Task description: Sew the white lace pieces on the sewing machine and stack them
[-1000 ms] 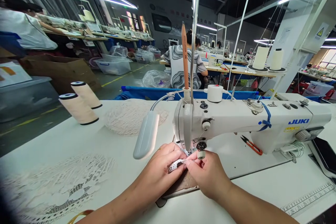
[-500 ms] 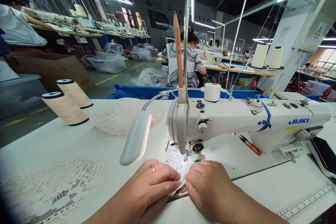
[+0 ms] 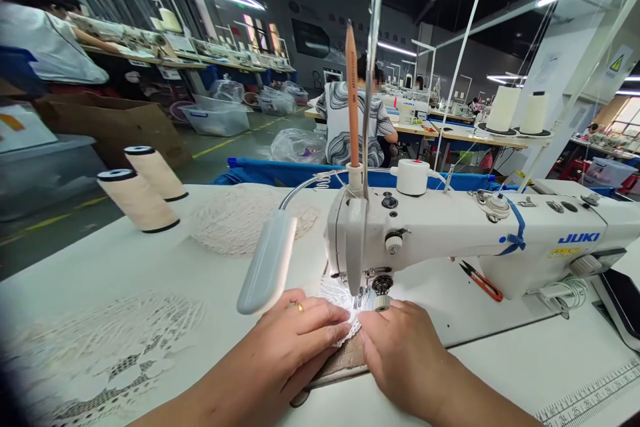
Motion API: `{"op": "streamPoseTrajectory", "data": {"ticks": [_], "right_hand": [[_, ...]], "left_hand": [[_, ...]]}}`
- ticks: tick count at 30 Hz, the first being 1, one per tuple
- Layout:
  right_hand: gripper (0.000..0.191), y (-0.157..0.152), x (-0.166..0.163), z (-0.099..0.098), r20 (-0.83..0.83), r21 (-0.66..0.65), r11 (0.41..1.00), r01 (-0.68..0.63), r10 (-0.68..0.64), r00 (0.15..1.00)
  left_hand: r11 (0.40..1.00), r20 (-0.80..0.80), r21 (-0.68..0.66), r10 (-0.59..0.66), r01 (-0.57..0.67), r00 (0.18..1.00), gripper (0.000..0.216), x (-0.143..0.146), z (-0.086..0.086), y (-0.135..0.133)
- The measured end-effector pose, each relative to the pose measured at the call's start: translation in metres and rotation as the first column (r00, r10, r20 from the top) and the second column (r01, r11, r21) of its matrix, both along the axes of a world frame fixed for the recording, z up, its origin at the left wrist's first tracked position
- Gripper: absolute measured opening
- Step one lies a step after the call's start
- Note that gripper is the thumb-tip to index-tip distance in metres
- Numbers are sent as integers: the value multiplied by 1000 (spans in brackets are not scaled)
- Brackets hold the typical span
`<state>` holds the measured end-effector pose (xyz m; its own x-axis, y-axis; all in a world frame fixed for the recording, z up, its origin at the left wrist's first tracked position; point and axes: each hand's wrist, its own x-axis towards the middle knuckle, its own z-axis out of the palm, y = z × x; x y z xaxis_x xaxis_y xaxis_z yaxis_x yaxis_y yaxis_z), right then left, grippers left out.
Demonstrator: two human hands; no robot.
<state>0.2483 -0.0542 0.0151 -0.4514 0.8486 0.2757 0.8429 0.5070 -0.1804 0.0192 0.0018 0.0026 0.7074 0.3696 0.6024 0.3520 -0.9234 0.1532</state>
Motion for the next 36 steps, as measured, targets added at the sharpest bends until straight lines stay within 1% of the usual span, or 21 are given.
{"op": "streamPoseTrajectory", "data": {"ticks": [5, 12, 17, 23, 29, 31, 33, 36], "right_hand": [[18, -1, 1, 1, 8, 3, 999, -44, 44, 999], [19, -4, 4, -3, 13, 48, 998, -33, 32, 999], [20, -2, 3, -3, 4, 39, 999, -26, 26, 1000], [21, 2, 0, 2, 8, 38, 999, 3, -4, 1000], [20, 4, -1, 1, -39, 61, 998, 13, -10, 999], [20, 5, -1, -1, -46, 69, 998, 7, -4, 999], [22, 5, -1, -2, -43, 79, 997, 5, -1, 999], [25, 4, -1, -3, -54, 112, 994, -3, 9, 999]], "left_hand": [[1000, -12, -16, -18, 18, 1000, 34, -1, -2, -1], [999, -40, -29, -17, 16, 999, 35, -1, -6, -4], [999, -16, -16, -43, 43, 999, 32, -1, -1, 0], [999, -39, -39, -28, 27, 999, 34, 1, 8, 6], [1000, 24, -8, 22, -22, 999, 34, 3, 6, 13], [999, 24, -27, 34, -33, 999, 36, 2, 5, 15], [996, 2, -75, 46, -46, 999, 36, -2, 2, 16], [982, -11, -152, 113, -113, 994, 30, -7, -3, 18]]}}
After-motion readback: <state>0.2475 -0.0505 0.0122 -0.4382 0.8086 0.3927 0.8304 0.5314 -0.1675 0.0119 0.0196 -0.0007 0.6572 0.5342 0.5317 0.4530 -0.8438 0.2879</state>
